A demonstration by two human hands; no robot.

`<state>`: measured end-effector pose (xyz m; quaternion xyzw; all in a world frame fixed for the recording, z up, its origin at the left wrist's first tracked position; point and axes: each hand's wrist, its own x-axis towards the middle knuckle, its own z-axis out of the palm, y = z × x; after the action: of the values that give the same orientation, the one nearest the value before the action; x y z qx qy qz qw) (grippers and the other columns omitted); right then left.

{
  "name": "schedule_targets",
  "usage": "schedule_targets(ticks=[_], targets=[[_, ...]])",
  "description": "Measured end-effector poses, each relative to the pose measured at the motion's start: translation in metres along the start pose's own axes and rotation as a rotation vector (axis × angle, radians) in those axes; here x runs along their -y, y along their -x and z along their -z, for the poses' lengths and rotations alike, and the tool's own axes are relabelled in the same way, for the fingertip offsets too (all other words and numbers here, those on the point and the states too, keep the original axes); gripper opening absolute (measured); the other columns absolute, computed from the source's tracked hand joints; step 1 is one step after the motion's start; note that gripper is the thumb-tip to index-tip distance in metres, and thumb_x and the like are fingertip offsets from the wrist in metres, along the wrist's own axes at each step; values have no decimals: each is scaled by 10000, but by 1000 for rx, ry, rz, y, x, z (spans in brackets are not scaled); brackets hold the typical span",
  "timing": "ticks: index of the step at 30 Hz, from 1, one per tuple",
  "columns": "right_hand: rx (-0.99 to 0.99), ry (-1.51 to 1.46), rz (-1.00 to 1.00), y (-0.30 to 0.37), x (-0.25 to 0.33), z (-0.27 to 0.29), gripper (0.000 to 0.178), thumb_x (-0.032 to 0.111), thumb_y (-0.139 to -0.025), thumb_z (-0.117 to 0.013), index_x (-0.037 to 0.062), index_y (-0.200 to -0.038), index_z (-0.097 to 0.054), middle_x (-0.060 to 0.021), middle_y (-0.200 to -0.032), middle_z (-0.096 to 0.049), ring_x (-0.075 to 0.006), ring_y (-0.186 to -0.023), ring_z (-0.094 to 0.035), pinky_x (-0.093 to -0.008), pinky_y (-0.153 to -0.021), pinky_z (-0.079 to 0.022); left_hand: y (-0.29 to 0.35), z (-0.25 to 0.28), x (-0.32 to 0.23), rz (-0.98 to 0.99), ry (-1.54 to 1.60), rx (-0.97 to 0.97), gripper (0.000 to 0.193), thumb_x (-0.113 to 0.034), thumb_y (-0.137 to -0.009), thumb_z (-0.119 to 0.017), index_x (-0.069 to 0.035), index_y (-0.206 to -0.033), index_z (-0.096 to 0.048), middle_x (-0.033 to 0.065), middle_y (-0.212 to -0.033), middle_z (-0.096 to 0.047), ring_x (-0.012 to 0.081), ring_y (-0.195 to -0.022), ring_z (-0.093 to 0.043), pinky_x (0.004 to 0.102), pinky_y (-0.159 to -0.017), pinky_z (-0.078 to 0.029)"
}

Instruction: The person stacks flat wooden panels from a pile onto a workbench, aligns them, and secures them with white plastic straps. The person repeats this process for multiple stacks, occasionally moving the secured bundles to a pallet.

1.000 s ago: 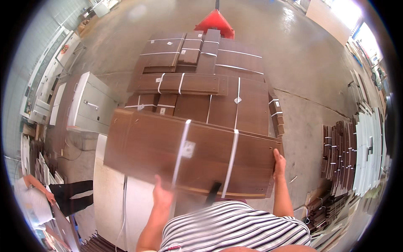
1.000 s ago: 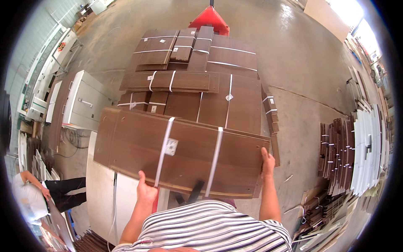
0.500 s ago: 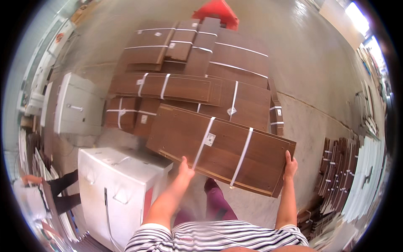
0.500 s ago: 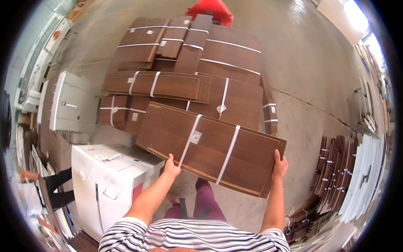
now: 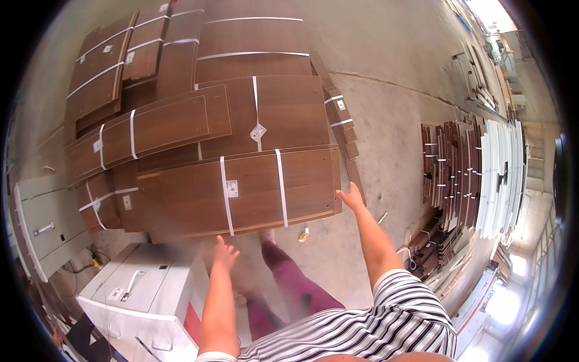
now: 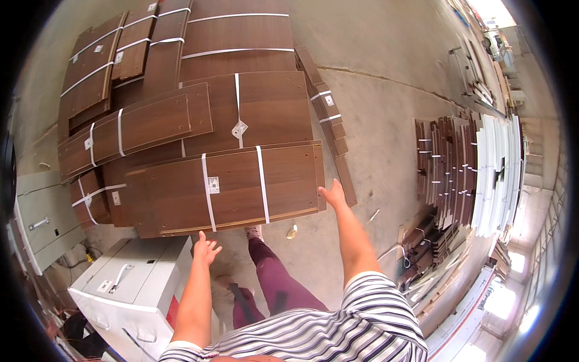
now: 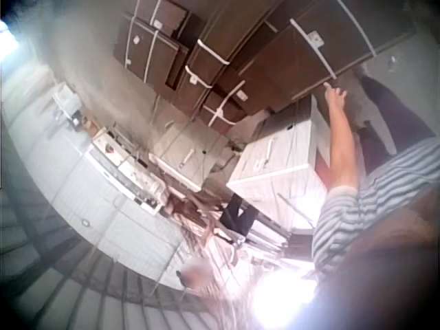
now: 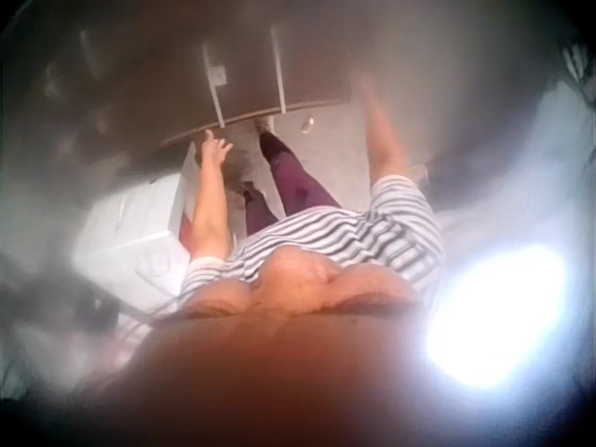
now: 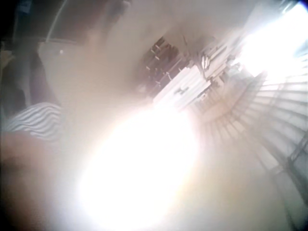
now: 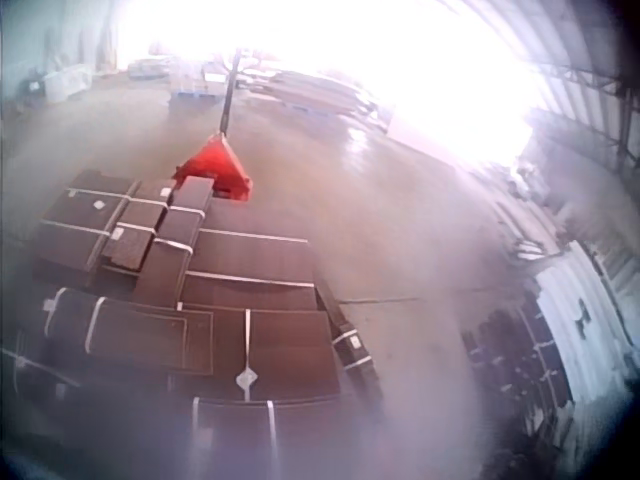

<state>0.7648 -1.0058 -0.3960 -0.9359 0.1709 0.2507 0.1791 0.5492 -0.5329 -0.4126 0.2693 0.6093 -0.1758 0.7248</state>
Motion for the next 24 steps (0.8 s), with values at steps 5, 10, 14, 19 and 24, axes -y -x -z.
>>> schedule_targets(ticks=[5, 10, 14, 19, 24], targets=[[100, -325, -179, 2, 10, -32, 1007, 524, -707, -744, -61, -1389, -290, -255, -1381, -404, -321, -1287, -413, -382, -1061, -327, -28, -9, -10, -103, 99, 62, 730, -514, -924, -458, -3, -1399, -245, 147, -1431, -321, 353, -1340, -289, 623, -1076, -206], [188, -727, -256, -4, 94, 1, 903, 472, -693, -785, -35, -1318, -375, -183, -1283, -508, -236, -1156, -508, -352, -981, -388, -107, 53, 22, -419, -333, 63, 647, -493, -938, -430, -20, -1364, -315, 123, -1376, -409, 314, -1276, -378, 570, -1082, -251], [199, -606, -66, -28, 88, -11, 767, 416, -697, -803, -25, -1237, -483, -140, -1158, -600, -207, -1061, -567, -331, -910, -441, -135, 76, 20, -390, -365, -9, 617, -472, -947, -419, -5, -1342, -339, 131, -1364, -423, 325, -1244, -417, 572, -1053, -310], [119, -483, 7, -28, 21, -36, 679, 414, -726, -775, -28, -1188, -546, -153, -1101, -632, -231, -1065, -586, -339, -922, -446, -58, 11, -8, -218, -108, 27, 523, -379, -969, -450, -13, -1330, -353, 141, -1327, -443, 333, -1225, -438, 557, -1040, -338], [-5, 84, 130, 52, 51, -15, 610, 392, -771, -710, -26, -1174, -523, -228, -1135, -598, -372, -1069, -568, -443, -938, -438, -7, 42, 33, -459, -26, 284, 542, -302, -947, -537, -76, -1366, -277, 123, -1297, -418, 309, -1160, -459, 494, -984, -408]])
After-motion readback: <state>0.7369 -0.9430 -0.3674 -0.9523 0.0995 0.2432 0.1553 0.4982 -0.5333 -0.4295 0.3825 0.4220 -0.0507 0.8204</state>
